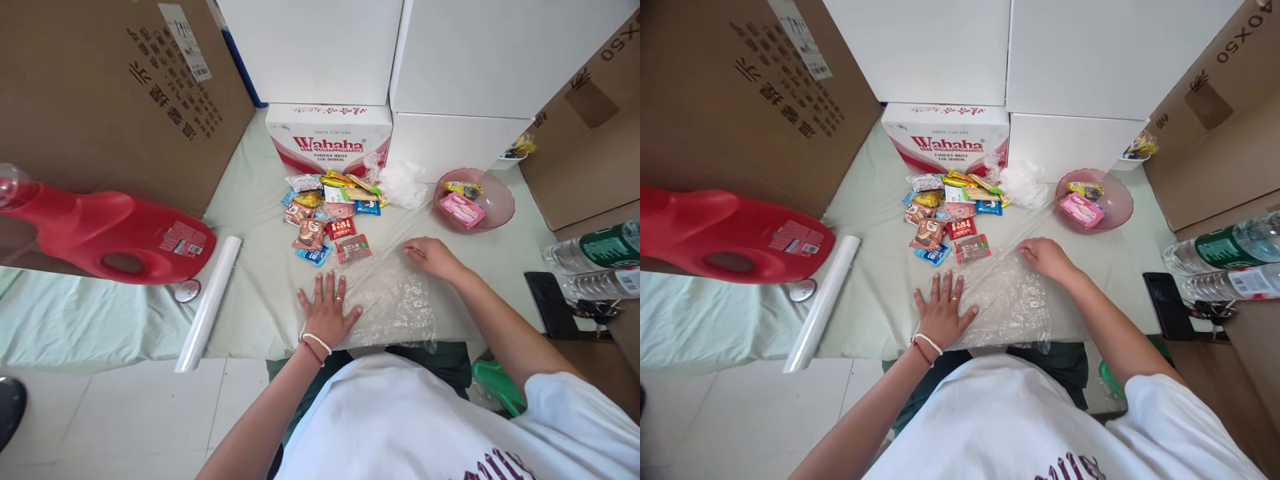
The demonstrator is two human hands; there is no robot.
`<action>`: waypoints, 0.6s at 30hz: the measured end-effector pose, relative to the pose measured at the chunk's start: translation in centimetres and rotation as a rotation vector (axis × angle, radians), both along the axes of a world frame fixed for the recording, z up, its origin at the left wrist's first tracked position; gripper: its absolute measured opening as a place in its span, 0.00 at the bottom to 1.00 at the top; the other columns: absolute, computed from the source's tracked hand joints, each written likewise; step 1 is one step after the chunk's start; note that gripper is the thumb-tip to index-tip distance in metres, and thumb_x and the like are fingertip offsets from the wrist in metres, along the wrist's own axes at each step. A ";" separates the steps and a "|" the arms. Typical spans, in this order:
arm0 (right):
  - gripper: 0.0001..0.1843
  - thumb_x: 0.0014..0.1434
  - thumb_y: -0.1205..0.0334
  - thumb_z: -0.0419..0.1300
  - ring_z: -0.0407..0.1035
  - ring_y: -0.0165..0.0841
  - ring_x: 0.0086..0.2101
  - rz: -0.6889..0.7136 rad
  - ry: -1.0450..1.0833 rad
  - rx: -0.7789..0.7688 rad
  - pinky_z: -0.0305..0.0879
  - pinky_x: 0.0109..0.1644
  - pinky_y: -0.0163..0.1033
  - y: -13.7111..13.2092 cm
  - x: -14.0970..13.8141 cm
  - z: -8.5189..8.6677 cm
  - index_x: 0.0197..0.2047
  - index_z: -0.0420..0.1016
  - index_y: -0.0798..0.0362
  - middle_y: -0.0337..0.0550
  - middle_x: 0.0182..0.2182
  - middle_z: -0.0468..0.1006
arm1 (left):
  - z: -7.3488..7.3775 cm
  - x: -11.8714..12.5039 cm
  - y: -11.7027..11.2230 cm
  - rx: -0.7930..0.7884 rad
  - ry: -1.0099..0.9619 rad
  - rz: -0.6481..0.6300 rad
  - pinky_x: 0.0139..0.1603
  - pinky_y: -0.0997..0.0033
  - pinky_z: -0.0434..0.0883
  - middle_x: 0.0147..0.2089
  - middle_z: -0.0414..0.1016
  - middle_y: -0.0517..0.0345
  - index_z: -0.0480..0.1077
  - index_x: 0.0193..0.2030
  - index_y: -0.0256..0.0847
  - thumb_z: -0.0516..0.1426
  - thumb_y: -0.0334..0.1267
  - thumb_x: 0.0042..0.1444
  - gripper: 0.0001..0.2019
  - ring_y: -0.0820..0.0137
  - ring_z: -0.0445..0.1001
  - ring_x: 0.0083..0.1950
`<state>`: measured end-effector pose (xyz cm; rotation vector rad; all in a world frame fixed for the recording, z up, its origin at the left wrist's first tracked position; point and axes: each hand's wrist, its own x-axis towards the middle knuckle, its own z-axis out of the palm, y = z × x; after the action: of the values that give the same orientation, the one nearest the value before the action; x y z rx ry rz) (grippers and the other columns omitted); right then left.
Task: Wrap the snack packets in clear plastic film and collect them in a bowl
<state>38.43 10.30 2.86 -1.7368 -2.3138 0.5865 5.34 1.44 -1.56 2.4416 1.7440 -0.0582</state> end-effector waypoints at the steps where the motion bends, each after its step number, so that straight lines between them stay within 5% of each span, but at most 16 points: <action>1: 0.18 0.70 0.60 0.52 0.77 0.41 0.46 -0.003 -0.028 0.002 0.71 0.52 0.44 1.7 -0.8 0.4 0.51 0.83 0.49 0.46 0.47 0.85 | -0.1 0.0 0.0 0.005 -0.005 -0.004 0.70 0.14 0.33 0.83 0.39 0.44 0.49 0.79 0.44 0.48 0.64 0.67 0.41 0.41 0.37 0.82; 8: 0.26 0.65 0.72 0.53 0.69 0.49 0.55 0.236 -0.216 0.180 0.69 0.49 0.47 13.1 -11.2 0.5 0.64 0.73 0.52 0.55 0.57 0.78 | -0.3 -0.1 -0.1 0.048 -0.058 -0.007 0.71 0.16 0.33 0.82 0.43 0.41 0.52 0.79 0.44 0.50 0.63 0.66 0.40 0.41 0.41 0.82; 12: 0.24 0.69 0.69 0.52 0.64 0.50 0.58 0.366 -0.167 0.227 0.65 0.56 0.51 16.6 -13.6 -0.5 0.66 0.69 0.57 0.59 0.62 0.73 | -0.3 -0.2 -0.1 0.044 -0.062 -0.006 0.72 0.17 0.34 0.82 0.44 0.42 0.52 0.79 0.43 0.50 0.62 0.67 0.39 0.42 0.40 0.82; 15: 0.17 0.70 0.65 0.52 0.66 0.49 0.55 0.279 -0.060 0.193 0.63 0.58 0.51 18.2 -13.1 -1.4 0.56 0.75 0.60 0.61 0.55 0.76 | -0.2 -0.2 -0.1 0.042 -0.072 -0.007 0.73 0.18 0.34 0.82 0.42 0.44 0.51 0.79 0.43 0.48 0.62 0.68 0.39 0.43 0.39 0.82; 18: 0.12 0.67 0.63 0.54 0.69 0.45 0.47 0.033 0.255 0.140 0.65 0.57 0.50 19.2 -11.8 -1.7 0.45 0.77 0.58 0.55 0.44 0.80 | -0.2 -0.3 -0.1 0.041 -0.083 -0.006 0.73 0.19 0.34 0.82 0.41 0.45 0.50 0.79 0.43 0.47 0.63 0.68 0.39 0.44 0.39 0.82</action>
<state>26.68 29.50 1.14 -1.4717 -2.1545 0.5968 5.08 1.33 -1.79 2.4402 1.7195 0.0781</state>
